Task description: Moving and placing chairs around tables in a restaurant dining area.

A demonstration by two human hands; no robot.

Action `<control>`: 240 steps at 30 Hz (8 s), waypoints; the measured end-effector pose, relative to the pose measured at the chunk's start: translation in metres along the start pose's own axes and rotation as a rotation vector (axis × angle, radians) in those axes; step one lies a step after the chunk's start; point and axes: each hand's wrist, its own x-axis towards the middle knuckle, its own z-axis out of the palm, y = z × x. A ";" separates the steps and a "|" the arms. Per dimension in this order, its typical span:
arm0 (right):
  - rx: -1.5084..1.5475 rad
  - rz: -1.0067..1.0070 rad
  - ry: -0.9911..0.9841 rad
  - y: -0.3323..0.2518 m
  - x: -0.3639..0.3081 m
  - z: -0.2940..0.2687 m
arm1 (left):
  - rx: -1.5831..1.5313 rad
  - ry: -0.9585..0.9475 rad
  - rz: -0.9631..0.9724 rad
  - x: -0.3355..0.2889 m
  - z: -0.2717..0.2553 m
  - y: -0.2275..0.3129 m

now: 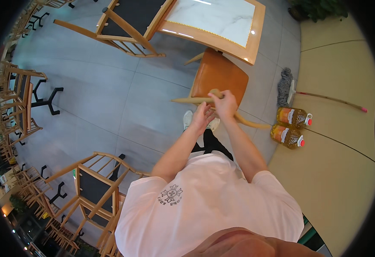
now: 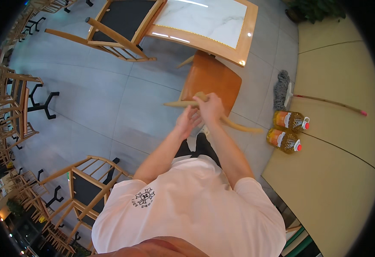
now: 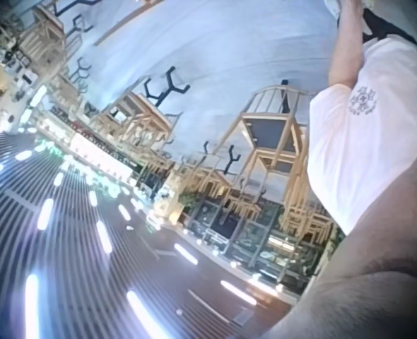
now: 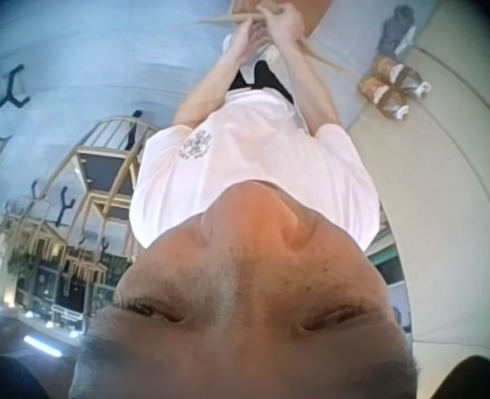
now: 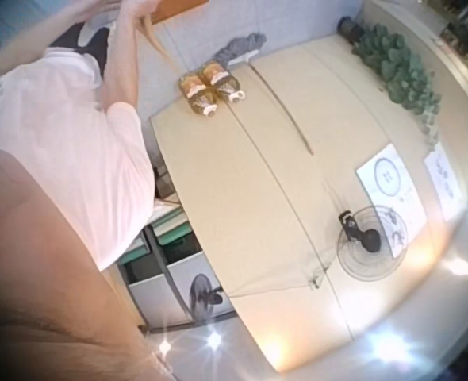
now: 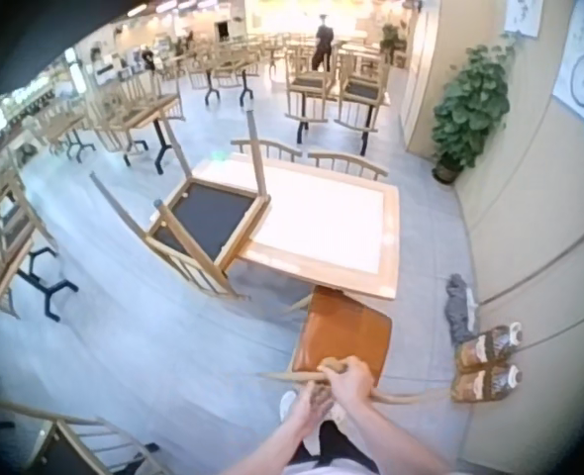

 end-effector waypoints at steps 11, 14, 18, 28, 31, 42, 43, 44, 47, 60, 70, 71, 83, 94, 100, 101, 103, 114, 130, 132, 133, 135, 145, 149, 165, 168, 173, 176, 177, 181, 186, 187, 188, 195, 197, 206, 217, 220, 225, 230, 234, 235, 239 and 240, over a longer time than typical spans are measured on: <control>0.034 -0.464 -0.137 0.066 -0.030 0.067 | 0.110 0.089 -0.133 0.043 -0.088 0.064; -0.227 -0.141 0.052 0.127 -0.035 0.033 | 0.118 0.094 -0.129 0.055 -0.107 0.089; -0.222 0.187 0.065 0.190 -0.040 0.022 | 0.267 0.187 -0.045 0.073 -0.143 0.118; 0.994 0.910 -0.122 0.180 -0.013 0.067 | 0.330 0.181 0.022 0.069 -0.131 0.117; 1.052 0.888 -0.100 0.176 -0.006 0.069 | 0.293 0.206 0.017 0.073 -0.126 0.124; 1.063 0.754 -0.087 0.143 0.082 0.065 | 0.312 0.092 0.019 0.136 -0.089 0.180; 1.065 0.761 -0.090 0.140 0.087 0.066 | 0.308 0.088 0.026 0.141 -0.086 0.186; 1.062 0.746 -0.080 0.138 0.092 0.066 | 0.311 0.093 0.023 0.146 -0.083 0.191; 1.051 0.754 -0.072 0.126 0.110 0.066 | 0.327 0.118 -0.008 0.158 -0.071 0.206; 0.979 0.767 -0.054 0.120 0.156 0.068 | 0.360 0.205 -0.010 0.171 -0.025 0.222; 1.040 0.854 -0.188 0.102 0.163 0.050 | 0.637 0.462 0.225 0.155 -0.029 0.194; 1.032 0.876 -0.191 0.107 0.165 0.051 | 0.700 0.413 0.194 0.149 -0.033 0.187; 0.907 0.793 -0.356 0.133 0.172 0.052 | 0.559 0.742 -0.017 -0.004 -0.215 0.065; 0.463 0.773 -0.309 0.125 0.171 0.050 | 1.908 0.396 0.375 -0.001 -0.298 0.104; 0.469 0.731 -0.325 0.077 0.137 0.101 | 0.657 0.549 0.285 0.027 -0.227 0.237; 0.448 0.655 -0.375 0.074 0.128 0.110 | 0.739 0.482 0.349 0.030 -0.219 0.256; 0.412 0.606 -0.452 0.055 0.112 0.121 | 0.949 0.418 0.543 0.042 -0.219 0.288; 0.183 0.579 -0.426 0.050 0.011 0.109 | 1.180 0.060 1.111 0.059 -0.078 0.378; 0.172 0.530 -0.527 -0.012 0.049 0.124 | 0.980 0.064 1.016 0.117 -0.059 0.373; 0.187 0.561 -0.556 -0.027 0.056 0.125 | 0.958 0.071 1.072 0.125 -0.061 0.373; 0.185 0.560 -0.564 -0.028 0.060 0.127 | 0.991 0.063 1.008 0.125 -0.062 0.373; 0.224 0.569 -0.590 -0.025 0.065 0.133 | 1.023 0.063 0.939 0.124 -0.058 0.377; 0.319 0.667 -0.637 0.009 0.060 0.159 | 0.896 0.046 0.805 0.070 -0.039 0.416; 0.307 0.658 -0.646 0.001 0.052 0.171 | 0.692 -0.029 0.733 0.045 -0.041 0.440; 0.990 0.626 -0.356 -0.152 0.040 0.228 | 0.213 -0.302 0.457 -0.036 -0.059 0.559; 1.129 0.599 -0.218 -0.199 0.038 0.228 | 0.175 -0.316 0.418 -0.045 -0.066 0.583; 1.368 0.659 -0.007 -0.219 0.039 0.236 | 0.064 -0.328 0.336 -0.059 -0.074 0.619; 1.416 0.607 0.004 -0.225 0.041 0.234 | 0.051 -0.313 0.323 -0.064 -0.082 0.634; 1.498 0.512 -0.081 -0.229 0.042 0.233 | 0.048 -0.314 0.327 -0.065 -0.085 0.639; 1.627 0.454 -0.164 -0.247 0.046 0.229 | 0.083 -0.306 0.374 -0.069 -0.090 0.648; 1.551 0.366 -0.164 -0.259 0.047 0.222 | 0.092 -0.238 0.479 -0.067 -0.092 0.652; 1.541 0.321 -0.152 -0.260 0.047 0.219 | 0.072 -0.227 0.518 -0.067 -0.092 0.654; 1.543 0.332 -0.157 -0.262 0.047 0.217 | 0.051 -0.216 0.556 -0.067 -0.092 0.655; 1.253 -0.062 -0.232 -0.295 0.048 0.195 | -0.150 -0.109 0.739 -0.062 -0.097 0.685; 1.170 -0.152 -0.250 -0.312 0.043 0.183 | -0.222 -0.075 0.757 -0.061 -0.109 0.699; 1.030 -0.410 -0.418 -0.371 0.040 0.147 | -0.294 -0.031 0.768 -0.071 -0.131 0.731; 0.829 -0.706 -0.385 -0.450 0.011 0.144 | -0.584 -0.046 0.685 -0.065 -0.235 0.750; 0.736 -0.771 -0.381 -0.473 -0.003 0.142 | -0.669 -0.109 0.668 -0.061 -0.276 0.740; 0.670 -0.971 -0.330 -0.513 -0.032 0.146 | -0.794 -0.062 0.622 -0.072 -0.335 0.718; 0.537 -1.058 -0.400 -0.537 -0.053 0.153 | -0.816 0.027 0.582 -0.070 -0.382 0.682; 0.507 -1.067 -0.384 -0.555 -0.064 0.158 | -0.866 0.050 0.568 -0.068 -0.404 0.661; 0.465 -1.083 -0.421 -0.559 -0.065 0.158 | -0.846 0.097 0.581 -0.069 -0.406 0.657; 0.470 -1.097 -0.438 -0.567 -0.075 0.160 | -1.007 -0.061 0.519 -0.075 -0.427 0.645; 0.451 -1.103 -0.457 -0.568 -0.077 0.160 | -1.015 -0.059 0.520 -0.077 -0.430 0.643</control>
